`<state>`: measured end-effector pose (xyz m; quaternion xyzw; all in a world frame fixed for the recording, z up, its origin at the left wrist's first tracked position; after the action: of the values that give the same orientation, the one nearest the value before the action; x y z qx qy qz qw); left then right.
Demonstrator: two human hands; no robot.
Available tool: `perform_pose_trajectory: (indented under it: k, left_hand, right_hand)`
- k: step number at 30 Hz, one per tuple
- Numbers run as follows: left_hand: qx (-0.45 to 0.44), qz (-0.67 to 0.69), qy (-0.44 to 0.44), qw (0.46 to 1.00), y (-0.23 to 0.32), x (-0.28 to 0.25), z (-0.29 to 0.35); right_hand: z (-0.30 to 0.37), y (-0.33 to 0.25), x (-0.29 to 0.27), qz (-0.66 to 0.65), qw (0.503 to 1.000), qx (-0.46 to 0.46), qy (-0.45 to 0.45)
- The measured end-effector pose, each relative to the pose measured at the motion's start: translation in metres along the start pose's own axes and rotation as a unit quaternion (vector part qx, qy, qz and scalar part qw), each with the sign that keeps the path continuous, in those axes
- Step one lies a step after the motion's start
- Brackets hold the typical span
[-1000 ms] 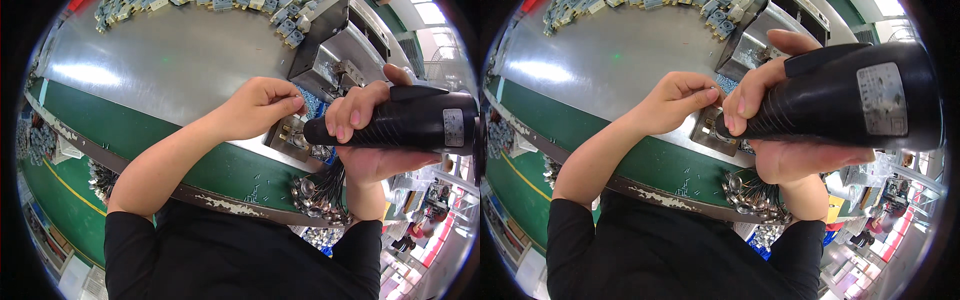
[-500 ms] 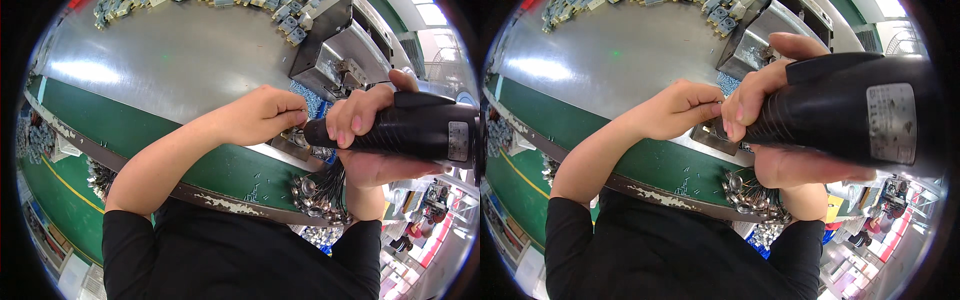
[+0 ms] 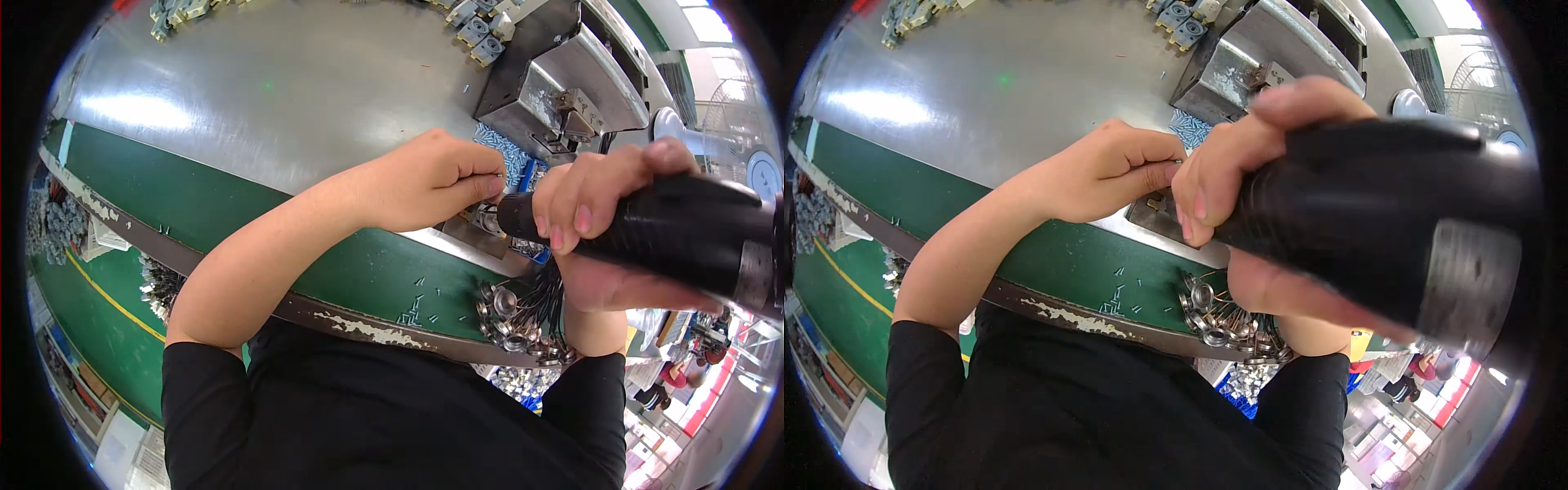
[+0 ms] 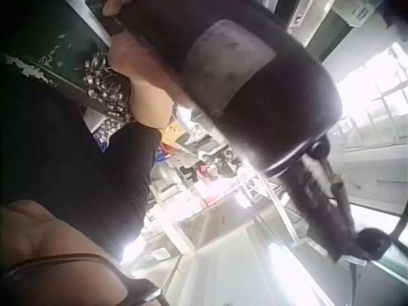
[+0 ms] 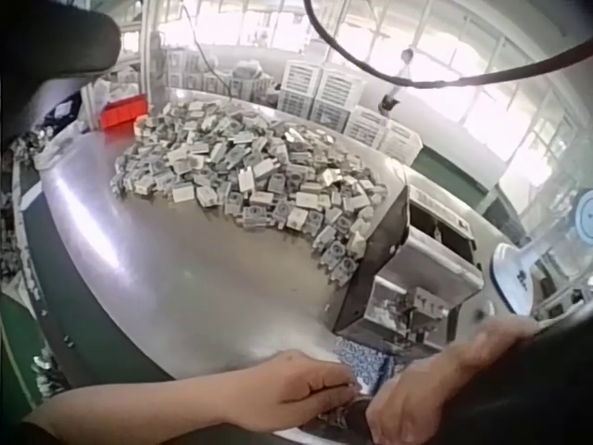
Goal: The worker is assembling small electronic components by inserting wire harnesses into cylindrical housings and using an electric screwdriver to fasten them.
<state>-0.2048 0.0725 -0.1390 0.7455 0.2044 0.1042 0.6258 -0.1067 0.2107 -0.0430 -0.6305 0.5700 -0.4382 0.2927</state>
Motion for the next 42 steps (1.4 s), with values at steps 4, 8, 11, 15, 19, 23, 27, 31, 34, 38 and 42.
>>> perform_pose_trajectory:
  k: [4,8,11,15,19,23,27,31,34,38,42]
  left_hand:
    - [-0.003,0.004,0.011,1.000,0.000,0.001,0.001]
    - [-0.012,-0.001,0.004,1.000,0.000,0.001,0.000]
    - [0.003,0.004,0.017,1.000,-0.001,0.002,0.000]
    - [0.006,-0.002,0.018,1.000,-0.001,0.002,-0.001]
    - [0.010,-0.024,0.021,0.999,0.000,0.002,0.000]
    - [0.041,-0.038,0.031,0.998,-0.005,0.001,0.006]
    - [0.005,-0.043,-0.007,0.999,0.006,0.001,-0.001]
    - [-0.027,-0.032,-0.021,0.999,0.006,0.005,0.002]
    - [-0.007,-0.047,-0.007,0.999,0.007,0.005,0.001]
    - [0.015,0.032,0.037,0.999,0.002,0.008,-0.002]
    - [0.033,0.071,0.060,0.995,0.004,0.005,0.009]
  right_hand:
    - [-0.001,0.004,0.004,-0.017,1.000,0.003,-0.005]
    - [-0.003,0.005,0.003,-0.032,0.999,0.006,-0.012]
    - [-0.004,0.005,0.004,-0.045,0.999,0.008,-0.019]
    - [-0.009,0.007,0.006,-0.060,0.998,0.009,-0.027]
    - [-0.012,0.004,0.010,-0.072,0.997,0.005,-0.037]
    - [-0.022,0.007,0.010,-0.093,0.994,-0.006,-0.049]
    - [-0.020,-0.019,-0.005,-0.089,0.995,-0.023,-0.046]
    - [-0.021,-0.031,-0.019,-0.058,0.998,-0.025,0.012]
    - [-0.017,-0.031,-0.038,0.100,0.986,0.057,0.121]
    - [-0.012,-0.032,-0.051,0.165,0.980,0.059,0.098]
    - [-0.001,-0.027,-0.040,0.247,0.939,-0.079,0.228]
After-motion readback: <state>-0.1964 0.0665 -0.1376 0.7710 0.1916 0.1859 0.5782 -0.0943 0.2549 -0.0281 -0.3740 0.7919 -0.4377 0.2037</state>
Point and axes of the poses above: each hand's wrist, its own z-axis away from the middle knuckle, its own x-axis out of the palm, y = z × x, the point moved 2 cm from there along -z, towards the middle knuckle, and after that the axes turned 6 degrees about y, right-handed, at the moved point
